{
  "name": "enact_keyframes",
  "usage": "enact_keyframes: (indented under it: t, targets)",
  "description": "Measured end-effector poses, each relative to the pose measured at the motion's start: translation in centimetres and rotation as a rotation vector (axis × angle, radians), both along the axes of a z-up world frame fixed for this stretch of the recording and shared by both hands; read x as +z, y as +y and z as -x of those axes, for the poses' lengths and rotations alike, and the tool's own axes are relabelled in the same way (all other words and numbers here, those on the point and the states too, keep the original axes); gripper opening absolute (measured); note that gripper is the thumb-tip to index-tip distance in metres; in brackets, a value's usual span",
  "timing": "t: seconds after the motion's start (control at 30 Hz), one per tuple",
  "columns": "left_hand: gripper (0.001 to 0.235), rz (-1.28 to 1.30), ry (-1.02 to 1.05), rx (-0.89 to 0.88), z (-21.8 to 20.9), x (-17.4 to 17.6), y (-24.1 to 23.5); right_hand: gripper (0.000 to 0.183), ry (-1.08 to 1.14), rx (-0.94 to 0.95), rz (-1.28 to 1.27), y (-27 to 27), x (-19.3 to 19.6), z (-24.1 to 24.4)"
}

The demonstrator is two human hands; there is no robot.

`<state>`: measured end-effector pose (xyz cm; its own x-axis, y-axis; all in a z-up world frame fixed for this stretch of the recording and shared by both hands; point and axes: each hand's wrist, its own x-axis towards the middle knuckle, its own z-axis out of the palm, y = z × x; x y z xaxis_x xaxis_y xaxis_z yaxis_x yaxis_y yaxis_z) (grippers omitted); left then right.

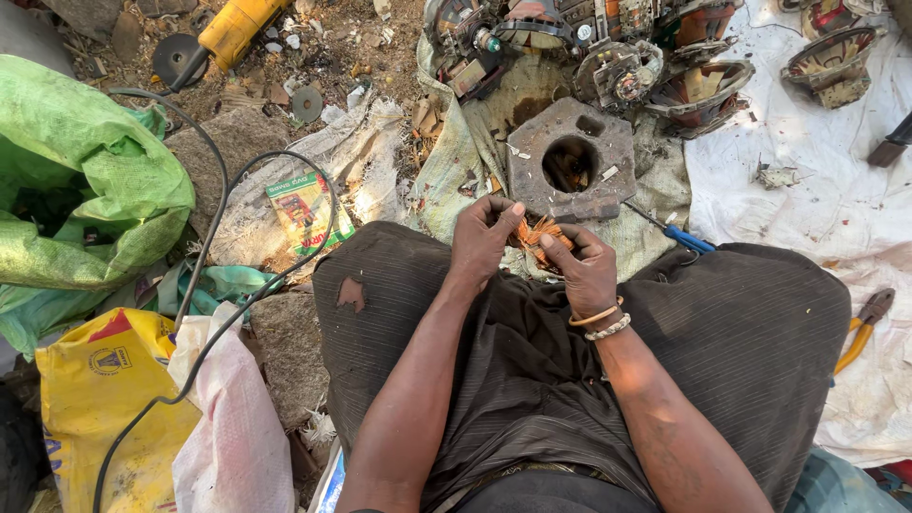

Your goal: The person sits on the ground and uses a hammer to repeatedly strike a bundle of orange copper wire, separating the strands. The person then gathers the loosened copper strands by hand and places them into a nearby container.

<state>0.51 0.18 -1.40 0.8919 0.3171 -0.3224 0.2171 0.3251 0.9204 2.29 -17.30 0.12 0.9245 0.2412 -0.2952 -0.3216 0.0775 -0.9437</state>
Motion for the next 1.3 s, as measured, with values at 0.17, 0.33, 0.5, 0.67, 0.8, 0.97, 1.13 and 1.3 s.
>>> enact_keyframes:
  t: [0.17, 0.33, 0.5, 0.67, 0.8, 0.97, 1.13, 1.3]
  targets:
    - [0.027, 0.138, -0.035, 0.093, -0.2, 0.1, -0.1, 0.038, 0.057, -0.100, -0.186, 0.7, 0.0, -0.1]
    - [0.036, -0.270, -0.106, -0.157, 0.7, 1.8, 0.5, 0.033, -0.086, 0.066, 0.144, 0.2, 0.9, -0.2]
    - [0.020, -0.262, -0.048, -0.231, 0.3, 2.2, 0.6, 0.033, -0.131, 0.071, 0.111, -0.3, 0.7, -0.5]
    - [0.019, 0.103, -0.019, -0.124, -0.1, 1.3, 1.3, 0.029, 0.112, -0.076, -0.232, -0.5, -0.3, -1.0]
    - [0.016, 0.052, -0.012, -0.135, 0.0, 0.7, 1.1, 0.026, 0.146, -0.112, -0.351, -0.9, -1.0, -1.0]
    - [0.016, -0.249, -0.053, -0.314, 0.8, 1.7, 0.9, 0.025, 0.226, -0.244, -0.453, -0.7, -1.1, -1.2]
    - [0.030, -0.234, -0.131, -0.266, 1.0, 3.6, 1.4, 0.034, 0.011, -0.082, -0.218, -0.9, 0.1, -1.2]
    - [0.053, -0.532, -0.279, -0.254, 1.1, 4.3, 0.9, 0.038, -0.151, 0.120, 0.128, -0.2, 1.6, -0.4]
